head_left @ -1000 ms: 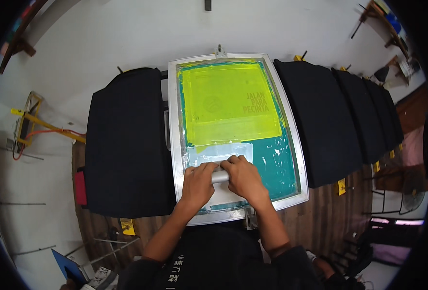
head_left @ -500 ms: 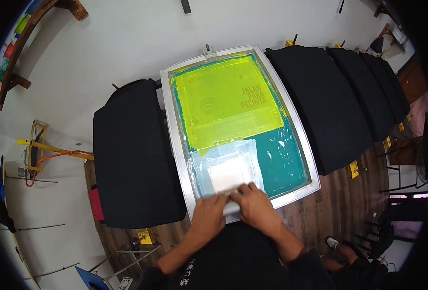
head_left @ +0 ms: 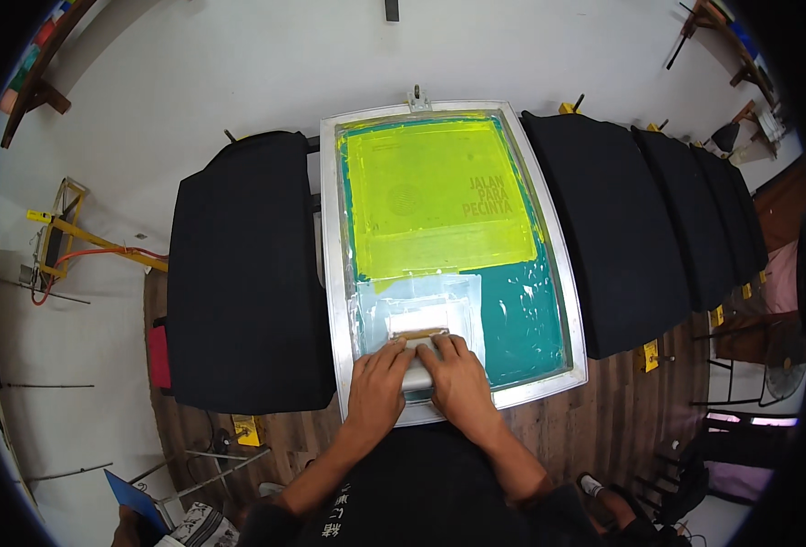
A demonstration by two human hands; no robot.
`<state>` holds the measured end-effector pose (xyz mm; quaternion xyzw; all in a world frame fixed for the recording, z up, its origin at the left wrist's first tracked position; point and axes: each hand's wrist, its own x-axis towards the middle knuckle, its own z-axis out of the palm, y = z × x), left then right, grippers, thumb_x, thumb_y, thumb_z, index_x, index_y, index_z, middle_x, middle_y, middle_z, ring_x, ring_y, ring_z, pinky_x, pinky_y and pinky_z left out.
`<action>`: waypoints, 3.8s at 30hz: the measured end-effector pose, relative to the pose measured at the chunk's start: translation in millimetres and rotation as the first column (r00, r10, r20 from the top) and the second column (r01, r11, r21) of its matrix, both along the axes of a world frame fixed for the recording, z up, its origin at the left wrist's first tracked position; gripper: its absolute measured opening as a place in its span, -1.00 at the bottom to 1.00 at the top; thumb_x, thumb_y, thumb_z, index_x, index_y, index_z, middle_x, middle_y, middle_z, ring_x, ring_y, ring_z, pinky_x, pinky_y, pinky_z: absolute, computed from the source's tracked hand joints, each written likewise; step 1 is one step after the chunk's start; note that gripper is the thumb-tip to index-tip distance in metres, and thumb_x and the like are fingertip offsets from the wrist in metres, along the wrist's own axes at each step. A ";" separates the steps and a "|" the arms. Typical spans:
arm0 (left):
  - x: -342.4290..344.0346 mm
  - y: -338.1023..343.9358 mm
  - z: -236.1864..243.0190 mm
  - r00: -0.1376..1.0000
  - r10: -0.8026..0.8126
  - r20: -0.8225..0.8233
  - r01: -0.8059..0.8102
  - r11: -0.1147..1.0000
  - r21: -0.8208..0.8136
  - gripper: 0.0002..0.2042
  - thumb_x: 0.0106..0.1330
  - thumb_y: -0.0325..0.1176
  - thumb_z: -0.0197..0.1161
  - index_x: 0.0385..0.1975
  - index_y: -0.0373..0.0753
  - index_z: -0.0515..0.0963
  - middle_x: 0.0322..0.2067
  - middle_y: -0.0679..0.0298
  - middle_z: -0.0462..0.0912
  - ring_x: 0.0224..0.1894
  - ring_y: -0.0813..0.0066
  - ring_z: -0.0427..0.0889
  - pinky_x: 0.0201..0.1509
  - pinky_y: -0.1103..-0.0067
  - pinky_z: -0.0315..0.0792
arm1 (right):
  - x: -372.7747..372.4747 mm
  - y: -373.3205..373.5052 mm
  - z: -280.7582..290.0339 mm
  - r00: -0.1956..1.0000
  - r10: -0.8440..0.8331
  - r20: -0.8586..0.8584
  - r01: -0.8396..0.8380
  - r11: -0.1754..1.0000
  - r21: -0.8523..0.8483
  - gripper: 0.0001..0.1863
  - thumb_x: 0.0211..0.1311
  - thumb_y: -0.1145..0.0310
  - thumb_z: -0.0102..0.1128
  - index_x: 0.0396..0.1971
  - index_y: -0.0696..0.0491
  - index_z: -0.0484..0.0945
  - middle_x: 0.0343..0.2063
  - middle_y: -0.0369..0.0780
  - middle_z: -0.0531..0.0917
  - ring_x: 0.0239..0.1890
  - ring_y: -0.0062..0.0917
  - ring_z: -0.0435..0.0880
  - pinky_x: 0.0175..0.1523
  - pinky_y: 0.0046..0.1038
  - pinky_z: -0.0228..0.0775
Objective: The recorder is screen printing a design onto black t-shirts using a manual squeegee and a screen printing press.
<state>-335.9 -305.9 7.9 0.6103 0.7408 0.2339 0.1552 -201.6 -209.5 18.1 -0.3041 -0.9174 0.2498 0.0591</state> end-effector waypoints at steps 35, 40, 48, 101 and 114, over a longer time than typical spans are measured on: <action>9.3 -14.5 1.4 0.999 -0.005 0.040 0.006 0.999 -0.035 -0.39 -0.10 -0.74 0.20 0.11 -0.31 0.47 0.15 0.08 0.49 0.25 0.19 0.43 0.26 0.31 0.24 | 8.2 -12.3 4.1 0.993 0.001 0.121 -0.009 0.998 0.060 -0.46 -0.02 0.56 0.16 0.08 0.02 0.52 0.07 -0.11 0.55 0.17 -0.26 0.46 0.15 -0.14 0.23; 3.9 -10.4 -9.5 0.999 0.008 0.038 -0.008 1.000 -0.021 -0.38 -0.10 -0.74 0.20 0.12 -0.31 0.46 0.15 0.08 0.48 0.26 0.18 0.42 0.26 0.31 0.23 | 3.8 -17.6 -17.1 0.997 -0.080 -0.018 0.082 0.978 0.192 -0.43 -0.09 0.55 0.24 0.06 0.03 0.53 0.07 -0.11 0.56 0.17 -0.26 0.46 0.15 -0.13 0.22; 9.1 -16.2 -8.0 1.000 -0.007 0.026 0.008 1.000 -0.029 -0.39 -0.08 -0.74 0.19 0.12 -0.31 0.46 0.15 0.09 0.48 0.26 0.18 0.41 0.27 0.31 0.23 | 10.6 -22.4 -11.6 0.998 -0.059 -0.004 0.059 0.980 0.192 -0.40 -0.12 0.55 0.25 0.09 0.04 0.52 0.09 -0.09 0.53 0.19 -0.26 0.44 0.17 -0.13 0.21; 19.8 -45.5 2.3 0.988 -0.137 0.076 0.146 0.982 -0.116 -0.42 -0.05 -0.66 0.23 0.11 -0.30 0.44 0.12 0.10 0.45 0.21 0.15 0.41 0.24 0.31 0.31 | 38.3 -39.1 13.7 0.993 0.045 0.108 -0.041 0.998 -0.039 -0.34 -0.18 0.62 0.26 0.10 0.08 0.52 0.06 -0.08 0.54 0.14 -0.19 0.46 0.14 -0.22 0.36; 20.6 -51.8 8.8 0.980 -0.191 0.064 0.198 0.969 -0.145 -0.44 -0.05 -0.60 0.28 0.08 -0.29 0.45 0.11 0.11 0.47 0.17 0.18 0.44 0.19 0.33 0.34 | 42.9 -45.9 16.3 0.991 0.055 0.121 -0.051 0.998 -0.030 -0.31 -0.23 0.60 0.32 0.10 0.08 0.51 0.07 -0.09 0.53 0.13 -0.18 0.46 0.12 -0.22 0.37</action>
